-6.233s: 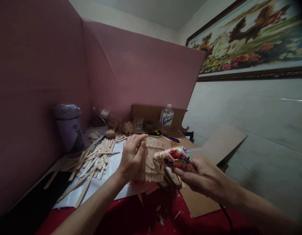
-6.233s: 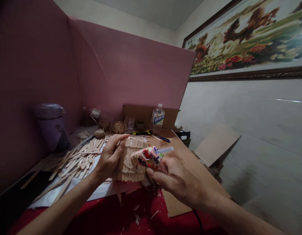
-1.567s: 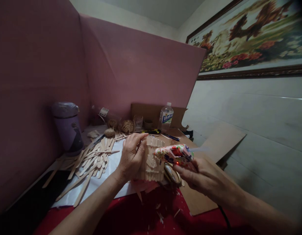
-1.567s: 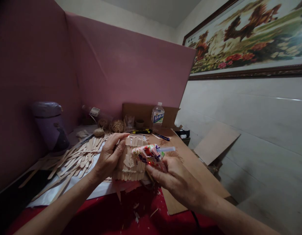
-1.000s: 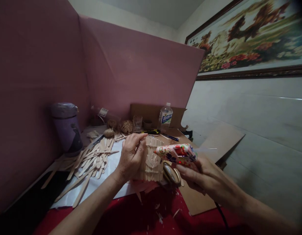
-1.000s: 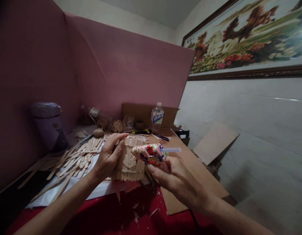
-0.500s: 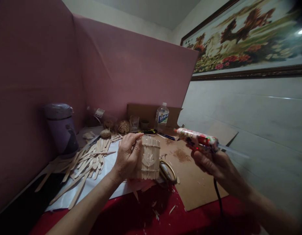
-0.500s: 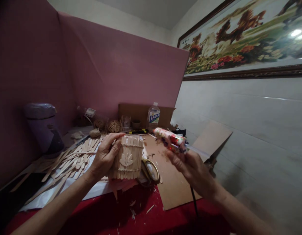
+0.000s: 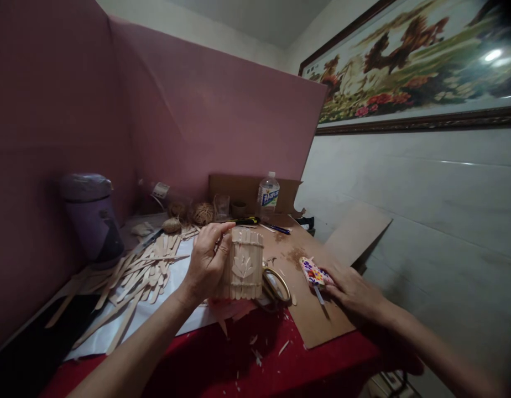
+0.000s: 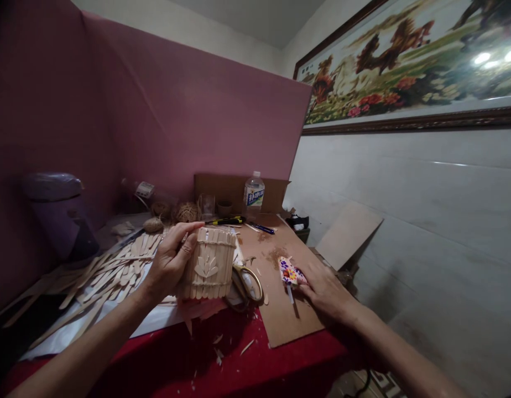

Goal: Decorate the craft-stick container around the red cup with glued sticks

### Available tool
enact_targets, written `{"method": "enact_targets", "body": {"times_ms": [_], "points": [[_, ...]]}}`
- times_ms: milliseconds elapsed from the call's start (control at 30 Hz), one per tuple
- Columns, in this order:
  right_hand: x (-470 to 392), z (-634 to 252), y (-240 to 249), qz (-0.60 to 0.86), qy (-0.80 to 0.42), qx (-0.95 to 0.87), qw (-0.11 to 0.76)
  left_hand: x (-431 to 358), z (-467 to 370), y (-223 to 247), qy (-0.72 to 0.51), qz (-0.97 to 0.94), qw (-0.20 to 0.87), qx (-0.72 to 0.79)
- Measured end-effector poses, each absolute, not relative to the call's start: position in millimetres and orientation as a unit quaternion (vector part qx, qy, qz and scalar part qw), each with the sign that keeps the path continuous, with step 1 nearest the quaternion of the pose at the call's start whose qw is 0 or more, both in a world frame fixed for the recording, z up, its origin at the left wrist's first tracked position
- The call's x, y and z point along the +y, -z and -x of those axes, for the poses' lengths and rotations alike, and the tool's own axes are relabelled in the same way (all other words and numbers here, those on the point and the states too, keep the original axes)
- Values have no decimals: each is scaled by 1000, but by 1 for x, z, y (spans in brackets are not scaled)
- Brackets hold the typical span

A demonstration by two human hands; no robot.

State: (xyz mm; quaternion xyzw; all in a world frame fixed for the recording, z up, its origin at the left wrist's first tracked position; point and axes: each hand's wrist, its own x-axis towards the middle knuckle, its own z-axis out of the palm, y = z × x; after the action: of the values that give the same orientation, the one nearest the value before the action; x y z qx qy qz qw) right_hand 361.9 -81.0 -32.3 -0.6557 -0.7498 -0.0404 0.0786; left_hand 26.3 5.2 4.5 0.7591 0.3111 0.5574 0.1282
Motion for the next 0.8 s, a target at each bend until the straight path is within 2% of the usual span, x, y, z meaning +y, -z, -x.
{"method": "enact_targets", "body": {"times_ms": [167, 300, 467, 800], "points": [[-83, -354, 19, 650, 51, -756, 57, 5, -27, -5, -556, -760, 126, 312], [-90, -317, 3, 604, 107, -781, 117, 5, -27, -5, -556, -759, 128, 313], [-86, -281, 12, 568, 58, -818, 78, 5, -27, -6, -556, -759, 126, 315], [-75, -280, 23, 599, 29, -800, 32, 6, -27, -5, -557, -762, 120, 307]]}}
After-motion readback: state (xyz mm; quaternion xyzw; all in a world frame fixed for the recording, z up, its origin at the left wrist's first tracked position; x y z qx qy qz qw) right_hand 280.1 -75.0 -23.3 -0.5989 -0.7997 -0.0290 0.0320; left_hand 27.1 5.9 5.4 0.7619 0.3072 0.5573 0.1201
